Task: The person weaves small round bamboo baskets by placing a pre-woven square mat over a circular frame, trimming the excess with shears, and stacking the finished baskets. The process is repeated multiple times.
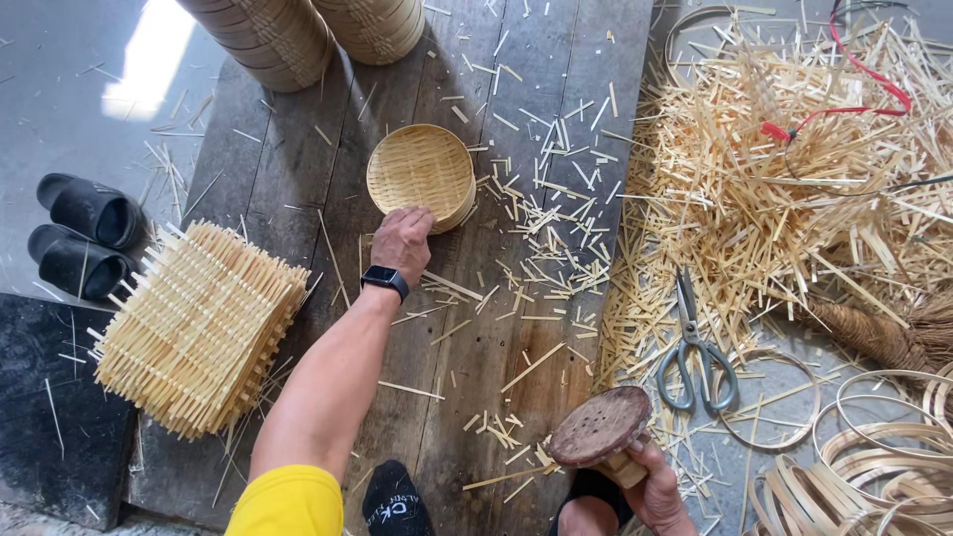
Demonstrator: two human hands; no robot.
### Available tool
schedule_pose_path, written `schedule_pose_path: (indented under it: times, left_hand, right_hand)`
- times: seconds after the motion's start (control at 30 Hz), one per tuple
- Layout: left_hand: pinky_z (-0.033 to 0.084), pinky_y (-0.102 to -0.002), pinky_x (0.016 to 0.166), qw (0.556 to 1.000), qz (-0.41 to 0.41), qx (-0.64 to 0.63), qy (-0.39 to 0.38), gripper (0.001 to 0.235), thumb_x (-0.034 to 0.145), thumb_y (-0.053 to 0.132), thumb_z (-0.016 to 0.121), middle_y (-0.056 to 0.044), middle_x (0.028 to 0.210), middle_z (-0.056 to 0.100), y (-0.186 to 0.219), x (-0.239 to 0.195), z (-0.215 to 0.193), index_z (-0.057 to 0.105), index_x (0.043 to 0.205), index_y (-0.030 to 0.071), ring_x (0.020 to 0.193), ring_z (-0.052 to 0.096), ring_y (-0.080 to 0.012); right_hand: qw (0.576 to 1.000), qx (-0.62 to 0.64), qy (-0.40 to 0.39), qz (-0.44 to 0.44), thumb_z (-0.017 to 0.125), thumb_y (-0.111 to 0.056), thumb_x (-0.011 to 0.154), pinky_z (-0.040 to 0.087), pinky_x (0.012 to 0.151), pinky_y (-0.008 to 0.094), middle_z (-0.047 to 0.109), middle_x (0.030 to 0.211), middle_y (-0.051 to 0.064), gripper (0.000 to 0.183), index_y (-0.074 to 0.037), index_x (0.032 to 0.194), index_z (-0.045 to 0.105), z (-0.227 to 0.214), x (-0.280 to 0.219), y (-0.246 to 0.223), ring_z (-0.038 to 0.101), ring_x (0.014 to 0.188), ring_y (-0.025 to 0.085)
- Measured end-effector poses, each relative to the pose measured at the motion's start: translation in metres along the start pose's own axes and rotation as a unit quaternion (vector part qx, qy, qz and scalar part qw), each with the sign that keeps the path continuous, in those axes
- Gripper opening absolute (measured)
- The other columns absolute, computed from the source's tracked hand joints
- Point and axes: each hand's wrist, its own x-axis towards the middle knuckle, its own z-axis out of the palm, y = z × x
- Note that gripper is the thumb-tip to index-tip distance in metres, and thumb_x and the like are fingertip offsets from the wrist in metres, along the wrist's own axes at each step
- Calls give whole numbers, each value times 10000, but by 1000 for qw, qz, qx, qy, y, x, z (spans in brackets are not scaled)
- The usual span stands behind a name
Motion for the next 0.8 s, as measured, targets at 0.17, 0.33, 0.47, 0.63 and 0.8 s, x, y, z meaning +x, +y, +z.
schedule_pose_path:
  times: [0.17,0.33,0.47,0.63,0.8]
  left_hand:
    - [464,-494,1058,996,2,77,48,435,803,134,715,-194,1234,700,18,-1,-5,675,1211,-10,1171,653,-338]
    - [509,-462,924,886,-287,-297,-209,473,897,412,743,-212,1179,691,145,-94,-8,724,1195,45,1096,649,-352]
    - [550,-340,876,626,-489,-569,-212,449,991,405,637,-101,1067,793,207,-146,2,777,1176,21,929,673,-141]
    - [561,-360,892,694,-471,-543,-39,377,916,234,711,-131,1099,787,186,-142,-2,721,1248,55,966,683,-195]
    - [388,-451,1194,951,-214,-199,107,549,834,162,784,-144,1410,652,86,-131,-70,650,1362,94,1368,555,-324]
  right_hand:
    - [998,-37,-23,-35,640,-303,802,495,1006,484,633,1267,188,712,-29,1431,451,26,-4,-12,634,1153,319]
    - [990,33,-127,-45,671,-310,862,455,1060,518,567,1353,234,733,47,1457,432,67,-1,-19,576,1232,365]
    - [987,-72,-118,-80,530,-449,933,396,1130,455,576,1417,166,693,-25,1474,439,108,19,-37,533,1322,291]
    - [940,-318,22,-119,478,-394,1041,549,883,423,688,1158,142,506,27,1289,606,126,27,-42,645,1045,230]
    - [945,-310,59,-84,588,-259,1004,606,601,331,713,868,149,347,64,1092,676,108,36,-16,704,712,214]
